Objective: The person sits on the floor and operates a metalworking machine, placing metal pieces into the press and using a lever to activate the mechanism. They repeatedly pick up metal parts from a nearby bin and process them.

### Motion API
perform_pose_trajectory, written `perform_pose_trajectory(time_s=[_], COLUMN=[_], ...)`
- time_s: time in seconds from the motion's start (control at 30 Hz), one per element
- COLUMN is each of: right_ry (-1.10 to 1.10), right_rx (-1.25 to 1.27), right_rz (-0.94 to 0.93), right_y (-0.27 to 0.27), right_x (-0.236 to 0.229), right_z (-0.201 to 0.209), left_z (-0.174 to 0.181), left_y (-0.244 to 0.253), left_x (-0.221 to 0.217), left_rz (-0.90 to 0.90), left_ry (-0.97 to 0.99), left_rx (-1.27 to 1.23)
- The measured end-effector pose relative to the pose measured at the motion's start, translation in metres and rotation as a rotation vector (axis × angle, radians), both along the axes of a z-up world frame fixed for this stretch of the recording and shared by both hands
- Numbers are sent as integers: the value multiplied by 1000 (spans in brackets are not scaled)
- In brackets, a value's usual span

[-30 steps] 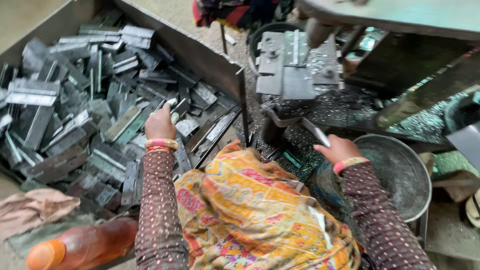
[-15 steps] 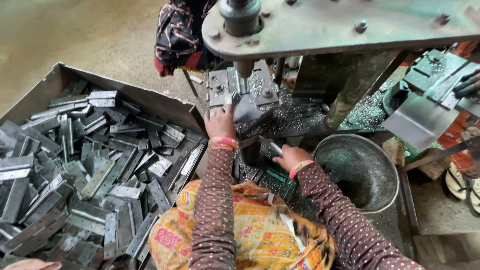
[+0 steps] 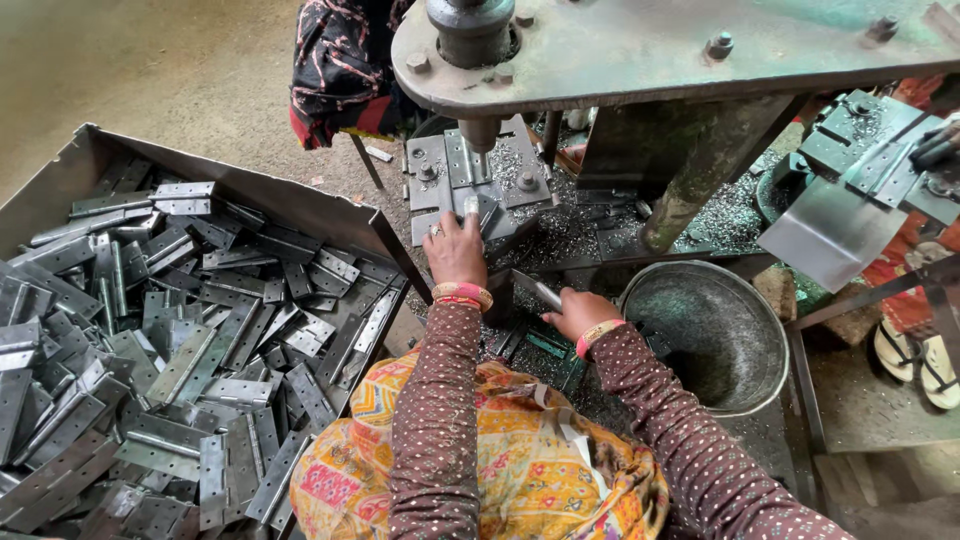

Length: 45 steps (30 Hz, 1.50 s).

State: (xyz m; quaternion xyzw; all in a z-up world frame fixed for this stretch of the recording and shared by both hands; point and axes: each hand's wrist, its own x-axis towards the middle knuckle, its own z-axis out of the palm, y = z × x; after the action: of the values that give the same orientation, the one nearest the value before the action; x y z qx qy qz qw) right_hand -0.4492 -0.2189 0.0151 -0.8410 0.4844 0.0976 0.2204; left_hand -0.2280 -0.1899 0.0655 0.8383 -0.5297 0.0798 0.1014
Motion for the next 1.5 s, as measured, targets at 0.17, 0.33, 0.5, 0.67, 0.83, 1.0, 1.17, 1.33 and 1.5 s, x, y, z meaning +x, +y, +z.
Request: perform_pose_trajectory(time_s=[0.17,0.33,0.5,0.67,0.83,1.0,1.17,1.33,1.5], right_ry=[-10,28,36,56,35,-52,-448,-781,-888], right_rx=[-2,14,6,47,28,-23,-240,34,194], right_rz=[0,-15,3,9,32,58,78,-131,-395], right_y=[1,4,4,1,-3,-4,-5,-21,-36], right_x=[-1,1,0,-2,-1,-4,-3,-7,-13], right_z=[3,8,12,6,0,-2,-13,-25,-29], left_z=[-9,-23,-32,-28,-21,-19,-7,8,3], left_y=[-5,-4,-7,-5,4,4,17,33,37], left_x=[-4,-3,-3,-9,-8,-9,-24,-60,-87], left_rz=[-10,-61,-120,-84,-34,-14,-65,-256,-417], left_ry=[-116,-93,-8,-99,-216,-43,155,348,264], left_rx=[-76,-106,-256,49,-75,-56,-147,-114,-217])
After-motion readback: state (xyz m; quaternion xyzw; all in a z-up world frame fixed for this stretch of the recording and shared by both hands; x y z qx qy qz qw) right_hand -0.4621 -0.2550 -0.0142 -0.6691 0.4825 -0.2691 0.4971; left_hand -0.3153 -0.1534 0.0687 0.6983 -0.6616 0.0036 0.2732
